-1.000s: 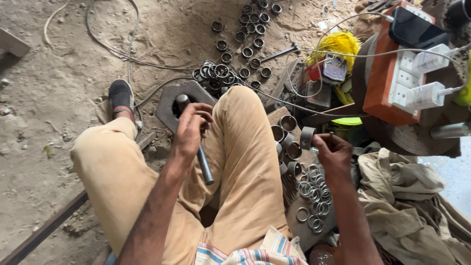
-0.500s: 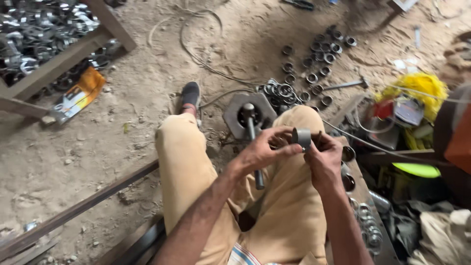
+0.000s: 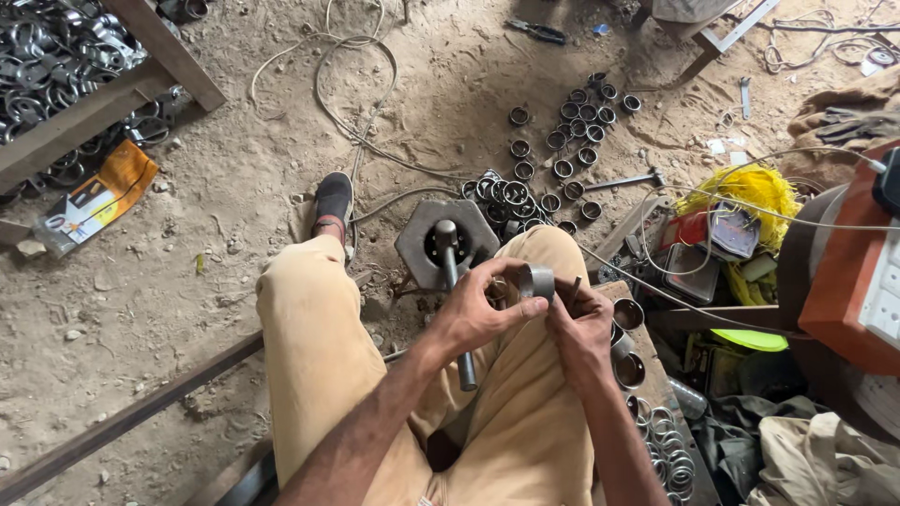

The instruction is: The person sits on the floor and uses a hammer to strike a metal ring placed on a metal rod. They repeatedly pick up rings from a pile, place them on the rod, and hammer them into position.

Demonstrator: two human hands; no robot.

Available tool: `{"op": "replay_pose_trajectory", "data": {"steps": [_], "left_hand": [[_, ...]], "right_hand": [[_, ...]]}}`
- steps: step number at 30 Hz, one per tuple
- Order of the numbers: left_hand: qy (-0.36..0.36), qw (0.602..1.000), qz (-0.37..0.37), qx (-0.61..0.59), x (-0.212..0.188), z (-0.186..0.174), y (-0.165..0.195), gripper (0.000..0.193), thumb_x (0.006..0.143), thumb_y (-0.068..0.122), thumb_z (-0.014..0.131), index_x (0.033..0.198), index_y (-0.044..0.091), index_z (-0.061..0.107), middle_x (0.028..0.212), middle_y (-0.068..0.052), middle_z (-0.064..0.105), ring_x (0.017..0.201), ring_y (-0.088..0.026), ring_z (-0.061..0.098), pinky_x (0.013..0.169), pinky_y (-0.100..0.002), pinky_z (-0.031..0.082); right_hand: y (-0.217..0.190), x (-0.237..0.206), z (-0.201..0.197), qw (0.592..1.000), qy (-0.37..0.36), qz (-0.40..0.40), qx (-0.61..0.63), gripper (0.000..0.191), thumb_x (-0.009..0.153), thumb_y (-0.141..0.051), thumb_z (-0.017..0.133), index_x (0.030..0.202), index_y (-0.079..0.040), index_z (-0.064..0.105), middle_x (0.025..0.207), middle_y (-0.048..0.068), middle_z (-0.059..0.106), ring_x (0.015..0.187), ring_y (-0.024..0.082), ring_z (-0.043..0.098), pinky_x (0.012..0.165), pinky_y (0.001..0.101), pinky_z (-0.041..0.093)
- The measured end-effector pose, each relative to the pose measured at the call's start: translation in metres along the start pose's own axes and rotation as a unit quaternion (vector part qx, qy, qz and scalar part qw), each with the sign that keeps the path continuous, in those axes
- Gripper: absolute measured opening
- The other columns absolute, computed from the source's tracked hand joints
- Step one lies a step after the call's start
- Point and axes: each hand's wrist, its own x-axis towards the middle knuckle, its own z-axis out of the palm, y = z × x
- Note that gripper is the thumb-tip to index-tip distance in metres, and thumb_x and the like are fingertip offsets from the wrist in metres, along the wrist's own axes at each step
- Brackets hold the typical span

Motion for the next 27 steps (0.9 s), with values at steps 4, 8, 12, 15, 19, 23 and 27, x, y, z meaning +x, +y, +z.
{"op": "replay_pose_trajectory", "data": {"steps": [4,8,12,15,19,23,27], "left_hand": [[0.017,0.999,0.037,0.012,-0.005,-0.001,0.007,0.076,0.074,0.051,0.085,0.132,0.005,0.064,0.116,-0.010,0.072,0.099,-0.019,0.072,0.086,-0.034,0.060],[0.003,0.999,0.039,-0.003,-0.009,-0.004,0.016,0.073,0.075,0.046,0.084,0.134,0.009,0.063,0.119,-0.008,0.072,0.099,-0.019,0.072,0.087,-0.033,0.060],[0.013,0.998,0.054,0.000,-0.007,-0.006,0.022,0.070,0.075,0.042,0.084,0.133,0.010,0.063,0.120,-0.009,0.071,0.102,-0.019,0.071,0.088,-0.033,0.059],[0.018,0.998,0.055,0.011,-0.006,-0.008,0.021,0.069,0.075,0.042,0.083,0.133,0.012,0.064,0.123,-0.009,0.068,0.105,-0.020,0.070,0.089,-0.034,0.059],[0.019,0.993,0.114,0.025,-0.001,-0.001,0.015,0.065,0.081,0.042,0.084,0.135,0.010,0.065,0.128,-0.010,0.066,0.119,-0.023,0.066,0.103,-0.039,0.053],[0.008,0.995,0.097,0.024,0.005,0.004,0.010,0.067,0.079,0.045,0.083,0.134,0.012,0.063,0.131,-0.008,0.063,0.122,-0.024,0.063,0.103,-0.041,0.054],[0.029,0.994,0.085,0.055,0.006,0.006,0.011,0.067,0.077,0.046,0.081,0.131,0.013,0.064,0.124,-0.007,0.064,0.114,-0.023,0.067,0.100,-0.041,0.057]], "right_hand": [[0.006,0.001,-0.002,1.000,-0.008,0.002,-0.028,0.015,0.097,-0.009,0.069,0.105,0.002,0.076,0.071,-0.008,0.060,0.056,-0.001,0.045,0.048,0.0186,0.031],[0.010,0.001,-0.005,0.999,-0.017,-0.012,-0.028,0.011,0.097,-0.009,0.067,0.097,0.000,0.073,0.072,-0.008,0.060,0.058,-0.002,0.045,0.049,0.0181,0.032],[0.011,0.007,-0.006,0.999,-0.011,-0.015,-0.026,0.011,0.098,-0.009,0.067,0.095,0.000,0.072,0.073,-0.007,0.061,0.058,-0.002,0.046,0.049,0.0181,0.032],[0.012,0.009,-0.007,0.999,-0.022,-0.017,-0.024,0.010,0.097,-0.008,0.067,0.095,0.000,0.072,0.076,-0.007,0.063,0.060,-0.002,0.047,0.050,0.0175,0.034],[0.015,0.011,-0.014,1.000,-0.018,-0.009,-0.007,0.009,0.098,-0.007,0.067,0.098,0.000,0.072,0.075,-0.005,0.060,0.059,-0.001,0.046,0.049,0.0173,0.033],[0.016,0.016,-0.016,0.999,-0.014,-0.018,0.026,0.010,0.097,-0.004,0.065,0.102,0.002,0.071,0.085,-0.001,0.069,0.066,0.000,0.057,0.054,0.0166,0.042],[0.012,0.018,-0.013,0.999,-0.025,-0.044,-0.005,0.012,0.096,0.000,0.064,0.105,0.004,0.072,0.090,0.002,0.071,0.074,0.003,0.061,0.063,0.0181,0.049]]}}
